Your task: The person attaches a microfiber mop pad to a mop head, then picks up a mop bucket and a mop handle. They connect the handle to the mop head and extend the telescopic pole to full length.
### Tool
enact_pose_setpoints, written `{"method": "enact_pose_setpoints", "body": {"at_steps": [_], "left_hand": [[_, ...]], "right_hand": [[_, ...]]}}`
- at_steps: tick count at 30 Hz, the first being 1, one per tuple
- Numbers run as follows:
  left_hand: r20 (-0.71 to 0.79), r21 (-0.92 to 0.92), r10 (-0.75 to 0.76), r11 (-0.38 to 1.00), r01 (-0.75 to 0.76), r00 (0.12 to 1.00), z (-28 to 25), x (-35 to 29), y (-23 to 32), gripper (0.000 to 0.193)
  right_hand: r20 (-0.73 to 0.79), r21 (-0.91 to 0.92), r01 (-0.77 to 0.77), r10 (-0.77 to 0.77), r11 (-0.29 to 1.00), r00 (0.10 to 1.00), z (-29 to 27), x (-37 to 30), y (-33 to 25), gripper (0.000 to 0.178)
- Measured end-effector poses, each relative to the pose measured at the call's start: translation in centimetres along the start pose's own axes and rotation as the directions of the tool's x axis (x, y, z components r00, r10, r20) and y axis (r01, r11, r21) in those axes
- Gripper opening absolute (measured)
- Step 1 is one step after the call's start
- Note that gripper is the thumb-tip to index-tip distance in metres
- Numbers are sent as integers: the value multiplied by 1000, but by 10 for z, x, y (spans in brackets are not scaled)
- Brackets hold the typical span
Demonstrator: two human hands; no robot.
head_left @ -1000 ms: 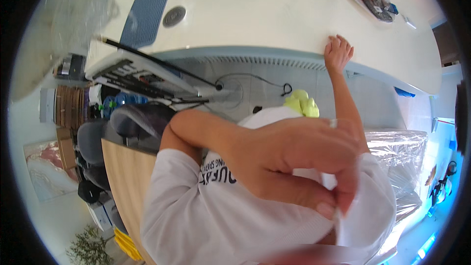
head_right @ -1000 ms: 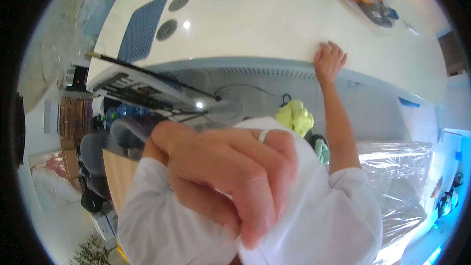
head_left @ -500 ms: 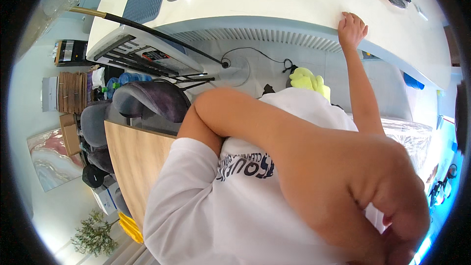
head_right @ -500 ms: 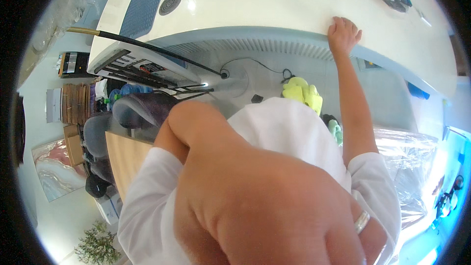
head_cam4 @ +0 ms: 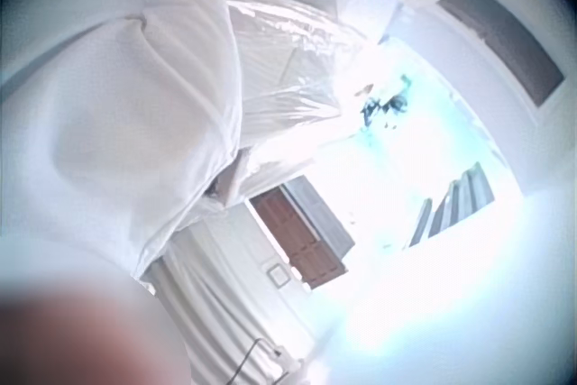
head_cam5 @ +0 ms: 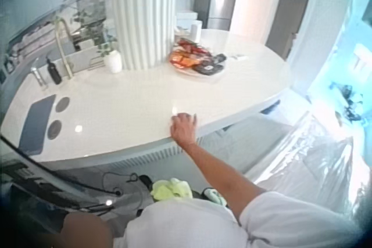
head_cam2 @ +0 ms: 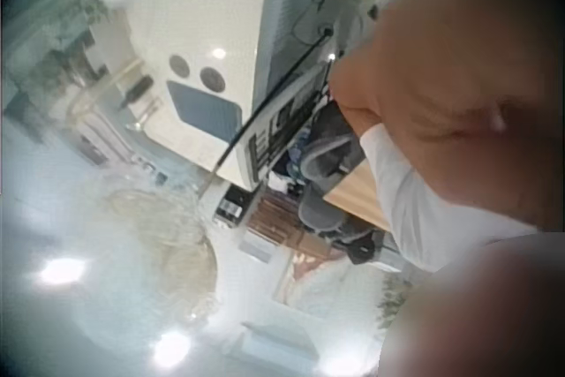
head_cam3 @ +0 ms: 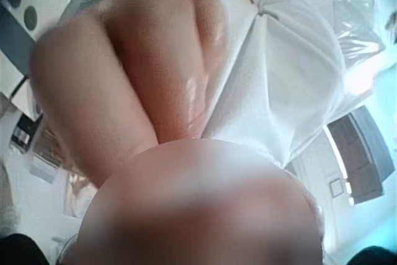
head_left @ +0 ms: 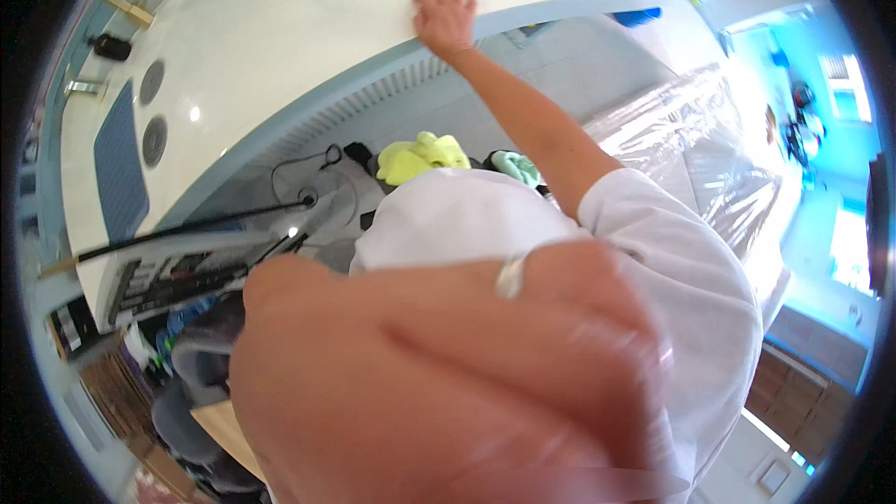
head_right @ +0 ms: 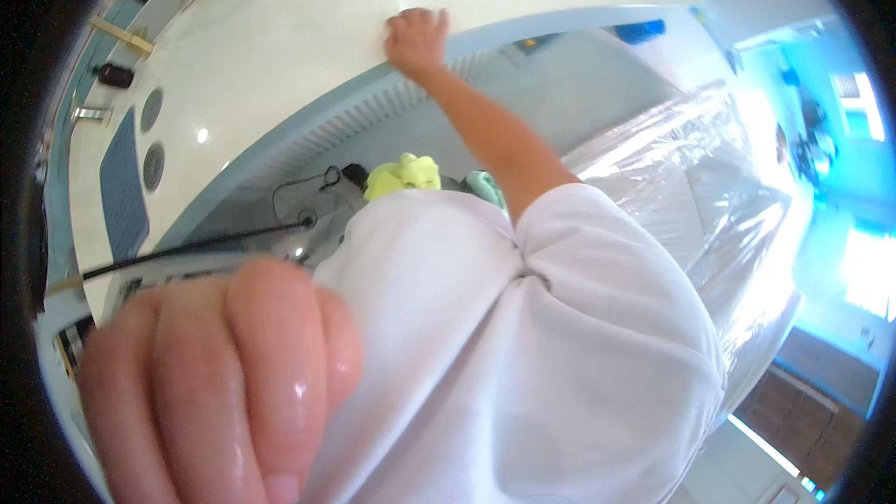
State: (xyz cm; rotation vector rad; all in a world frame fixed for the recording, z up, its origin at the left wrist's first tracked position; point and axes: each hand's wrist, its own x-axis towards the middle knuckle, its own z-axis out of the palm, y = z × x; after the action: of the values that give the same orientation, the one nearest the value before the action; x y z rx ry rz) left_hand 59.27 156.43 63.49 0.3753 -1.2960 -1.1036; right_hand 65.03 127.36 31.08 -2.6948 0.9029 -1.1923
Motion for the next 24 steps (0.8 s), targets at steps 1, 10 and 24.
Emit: {"method": "enact_pose_setpoints", "body": {"at_steps": [1,10,24], "left_hand": [[47,8,-5,1000,5,999,-3,0,2,5],[148,87,-66,995,54,987,-37,10,-3,6],[248,40,130,989,-144,960,-74,147,-91,6]], "right_hand": [[27,-5,1,-1,1000,1000,0,0,-1,21],[58,34,-41,39,999,998,-8,-1,-6,20],[126,435,-46,-10,899,992,-55,-7,43,27]]}}
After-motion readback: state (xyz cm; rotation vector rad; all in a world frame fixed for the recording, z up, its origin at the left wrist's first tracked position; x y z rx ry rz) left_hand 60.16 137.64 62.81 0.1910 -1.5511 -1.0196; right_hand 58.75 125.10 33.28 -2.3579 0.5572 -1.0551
